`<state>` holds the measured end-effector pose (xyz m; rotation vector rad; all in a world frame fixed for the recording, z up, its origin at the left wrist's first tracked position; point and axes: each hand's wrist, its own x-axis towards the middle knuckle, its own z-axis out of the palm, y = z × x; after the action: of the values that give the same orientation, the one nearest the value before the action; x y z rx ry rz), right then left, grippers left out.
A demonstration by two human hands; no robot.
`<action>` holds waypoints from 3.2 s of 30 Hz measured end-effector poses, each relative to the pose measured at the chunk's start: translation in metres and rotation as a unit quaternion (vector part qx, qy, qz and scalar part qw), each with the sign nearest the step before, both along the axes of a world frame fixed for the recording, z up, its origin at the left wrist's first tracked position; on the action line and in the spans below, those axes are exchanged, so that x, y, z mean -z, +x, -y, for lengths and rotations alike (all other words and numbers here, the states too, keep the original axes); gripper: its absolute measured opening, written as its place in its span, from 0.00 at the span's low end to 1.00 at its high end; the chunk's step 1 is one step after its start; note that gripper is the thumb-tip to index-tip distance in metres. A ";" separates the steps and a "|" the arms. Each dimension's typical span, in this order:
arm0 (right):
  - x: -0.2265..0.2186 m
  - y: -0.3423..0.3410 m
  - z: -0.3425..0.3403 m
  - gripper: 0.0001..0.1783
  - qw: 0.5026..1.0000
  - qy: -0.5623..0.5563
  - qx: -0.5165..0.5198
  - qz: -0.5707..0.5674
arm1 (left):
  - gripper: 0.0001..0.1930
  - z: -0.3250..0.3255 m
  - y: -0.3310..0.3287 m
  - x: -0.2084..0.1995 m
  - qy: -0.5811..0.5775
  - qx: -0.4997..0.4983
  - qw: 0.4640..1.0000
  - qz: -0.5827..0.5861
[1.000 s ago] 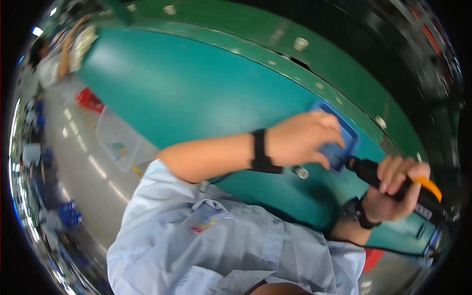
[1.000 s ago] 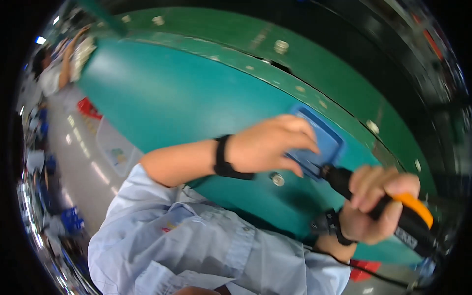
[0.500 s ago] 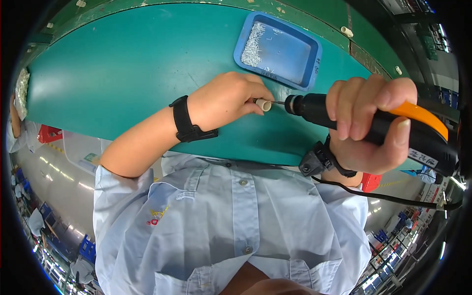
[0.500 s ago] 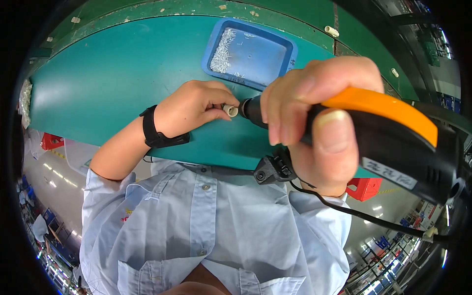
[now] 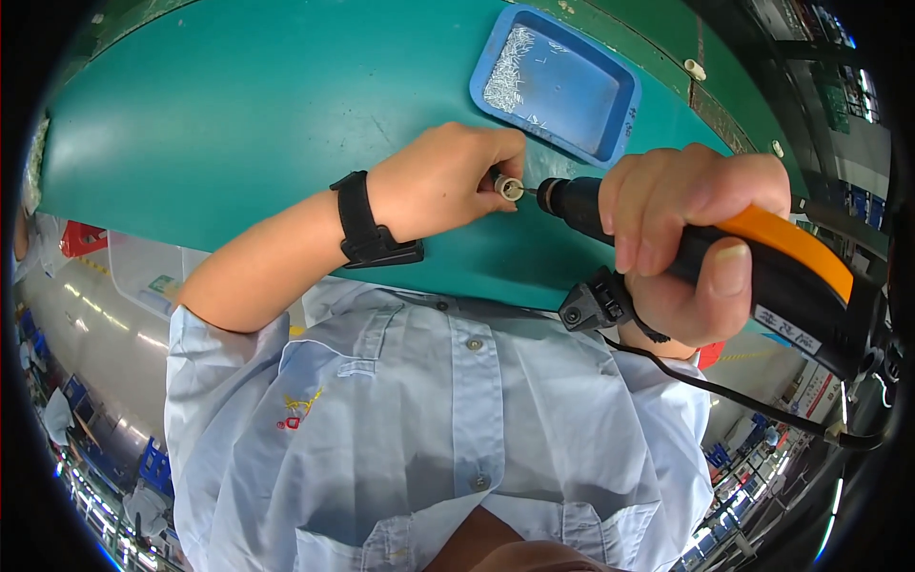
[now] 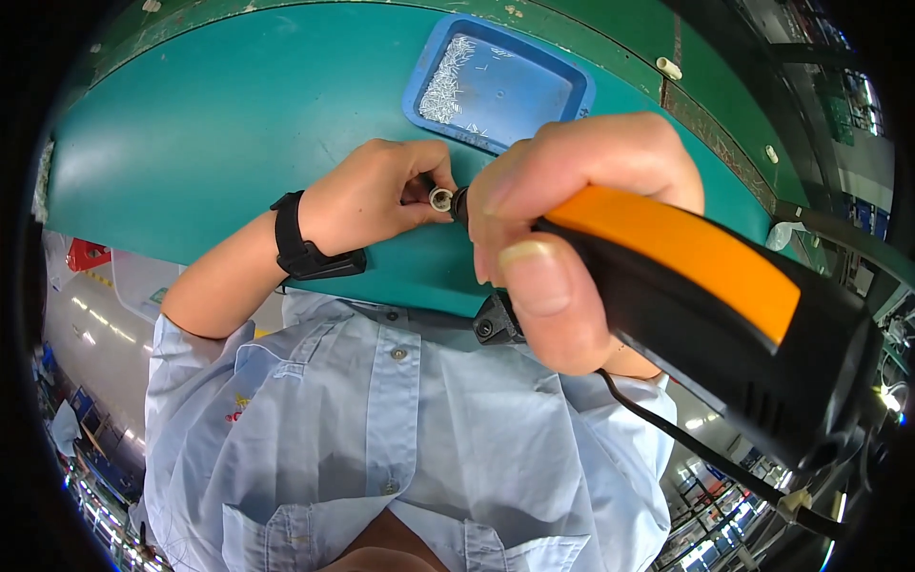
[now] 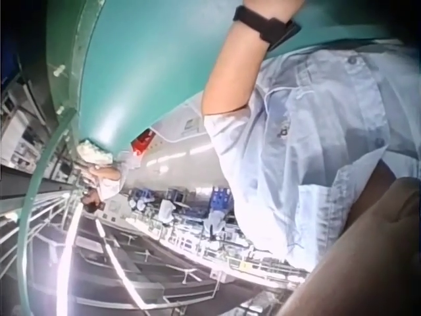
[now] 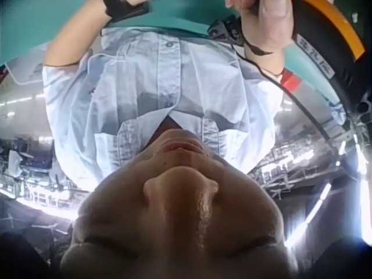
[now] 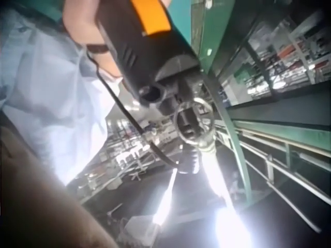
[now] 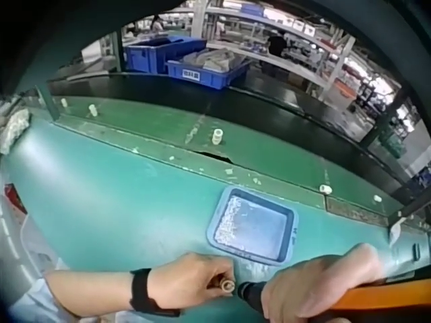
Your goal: Use an electric screwdriver to fasten screws into small electronic parts on a production line.
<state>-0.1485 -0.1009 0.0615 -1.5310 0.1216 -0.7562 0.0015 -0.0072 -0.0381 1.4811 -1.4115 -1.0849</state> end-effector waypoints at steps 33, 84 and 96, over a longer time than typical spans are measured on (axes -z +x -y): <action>-0.049 -0.029 0.053 0.17 0.966 -0.033 0.008 0.257 | 0.14 0.072 0.132 -0.043 -0.093 -0.180 0.943 0.262; -0.018 0.020 0.077 0.11 0.967 0.093 0.025 0.236 | 0.13 0.053 0.029 -0.035 -0.119 -0.074 0.990 0.028; -0.013 0.022 0.079 0.14 0.983 0.023 0.095 0.156 | 0.05 0.076 0.028 -0.013 -0.217 -0.068 0.954 0.196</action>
<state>-0.1268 -0.1795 0.0744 -1.3505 0.0512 -1.1287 0.0293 -0.0830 -0.0254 1.4810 -1.6593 -0.3641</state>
